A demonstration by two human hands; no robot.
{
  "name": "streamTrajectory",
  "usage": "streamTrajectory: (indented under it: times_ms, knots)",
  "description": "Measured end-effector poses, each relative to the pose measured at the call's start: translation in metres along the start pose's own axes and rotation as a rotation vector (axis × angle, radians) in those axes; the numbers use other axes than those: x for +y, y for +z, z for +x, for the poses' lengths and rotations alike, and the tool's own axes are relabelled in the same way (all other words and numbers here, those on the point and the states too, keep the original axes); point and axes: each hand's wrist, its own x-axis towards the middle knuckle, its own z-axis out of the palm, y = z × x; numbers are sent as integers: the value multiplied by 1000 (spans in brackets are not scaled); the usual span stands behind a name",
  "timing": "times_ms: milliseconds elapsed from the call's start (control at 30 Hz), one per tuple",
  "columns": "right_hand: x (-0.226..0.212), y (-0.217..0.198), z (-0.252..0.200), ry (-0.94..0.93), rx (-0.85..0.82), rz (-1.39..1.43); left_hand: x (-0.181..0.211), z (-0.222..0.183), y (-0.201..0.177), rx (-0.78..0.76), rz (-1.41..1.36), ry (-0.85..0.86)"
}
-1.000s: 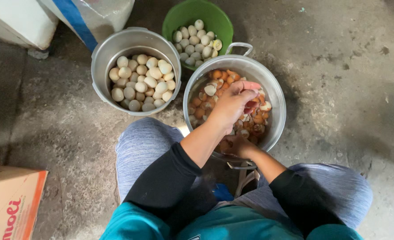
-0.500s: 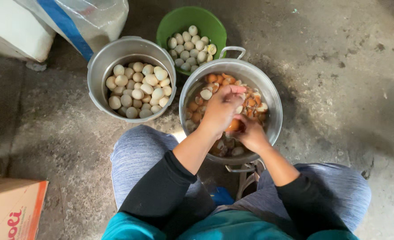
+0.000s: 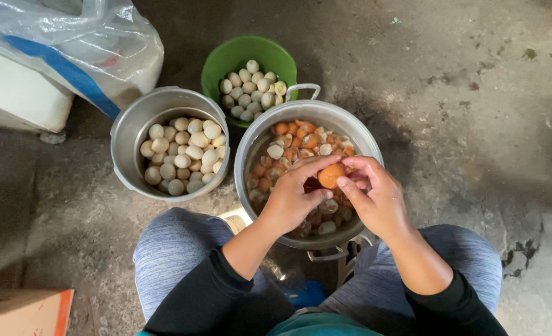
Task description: The person peels boiled eggs by hand, removing the shells and placing the peeled eggs into a metal bucket. The shells are discarded into a pot of water.
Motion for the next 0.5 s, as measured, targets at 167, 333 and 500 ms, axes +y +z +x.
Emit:
streamTrajectory:
  times_ms: [167,333,500]
  knots:
    - [-4,-8,0,-86,-26,13,0,7,14,130,317,125]
    - [3,-8,3,37,-45,219,1,12,24,175,514,215]
    - [3,-7,6,4,-1,79,3,14,29,180,611,222]
